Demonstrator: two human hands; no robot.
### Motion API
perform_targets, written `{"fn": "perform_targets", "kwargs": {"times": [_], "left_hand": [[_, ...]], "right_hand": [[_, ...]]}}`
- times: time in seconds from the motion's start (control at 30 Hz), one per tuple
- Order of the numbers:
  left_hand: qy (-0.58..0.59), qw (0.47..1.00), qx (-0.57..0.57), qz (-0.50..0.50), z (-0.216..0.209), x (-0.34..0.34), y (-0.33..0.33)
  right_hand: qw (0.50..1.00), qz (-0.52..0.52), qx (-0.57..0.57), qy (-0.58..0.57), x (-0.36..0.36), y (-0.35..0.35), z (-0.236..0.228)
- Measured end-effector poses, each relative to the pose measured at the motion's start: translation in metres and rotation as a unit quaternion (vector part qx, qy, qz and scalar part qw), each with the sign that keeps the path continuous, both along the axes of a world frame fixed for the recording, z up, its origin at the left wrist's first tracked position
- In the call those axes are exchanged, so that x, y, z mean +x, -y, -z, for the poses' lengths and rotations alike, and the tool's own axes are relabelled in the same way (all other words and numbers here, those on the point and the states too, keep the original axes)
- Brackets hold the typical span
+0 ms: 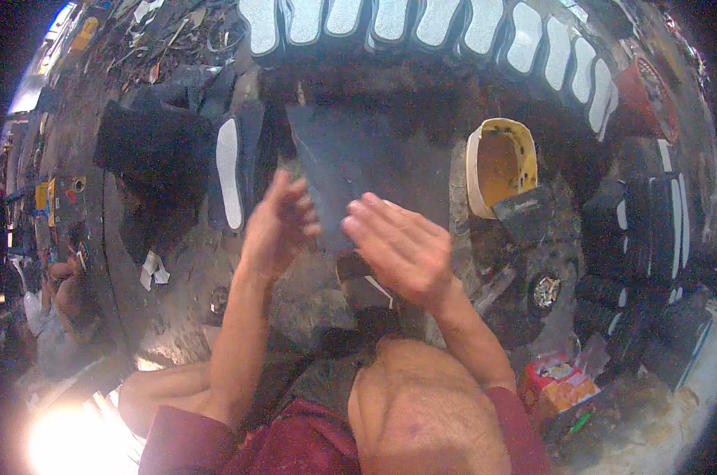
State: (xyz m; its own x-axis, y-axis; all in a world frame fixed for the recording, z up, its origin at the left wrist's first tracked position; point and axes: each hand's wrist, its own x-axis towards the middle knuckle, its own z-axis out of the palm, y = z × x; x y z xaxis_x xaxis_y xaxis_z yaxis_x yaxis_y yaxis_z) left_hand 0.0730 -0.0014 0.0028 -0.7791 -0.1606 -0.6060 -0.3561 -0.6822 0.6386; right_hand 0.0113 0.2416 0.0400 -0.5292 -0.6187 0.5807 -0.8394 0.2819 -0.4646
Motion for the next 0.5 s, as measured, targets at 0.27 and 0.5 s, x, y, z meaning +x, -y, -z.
{"fn": "perform_targets", "kwargs": {"times": [0.27,0.5], "left_hand": [[0.179,0.711,-0.680,0.009,0.113,0.039,0.134],[0.003,0.991,-0.119,-0.055,0.063,0.063,0.062]], "right_hand": [[0.846,0.270,-0.148,0.434,-0.079,0.012,0.054],[0.868,0.102,-0.258,0.412,-0.059,0.002,0.081]]}}
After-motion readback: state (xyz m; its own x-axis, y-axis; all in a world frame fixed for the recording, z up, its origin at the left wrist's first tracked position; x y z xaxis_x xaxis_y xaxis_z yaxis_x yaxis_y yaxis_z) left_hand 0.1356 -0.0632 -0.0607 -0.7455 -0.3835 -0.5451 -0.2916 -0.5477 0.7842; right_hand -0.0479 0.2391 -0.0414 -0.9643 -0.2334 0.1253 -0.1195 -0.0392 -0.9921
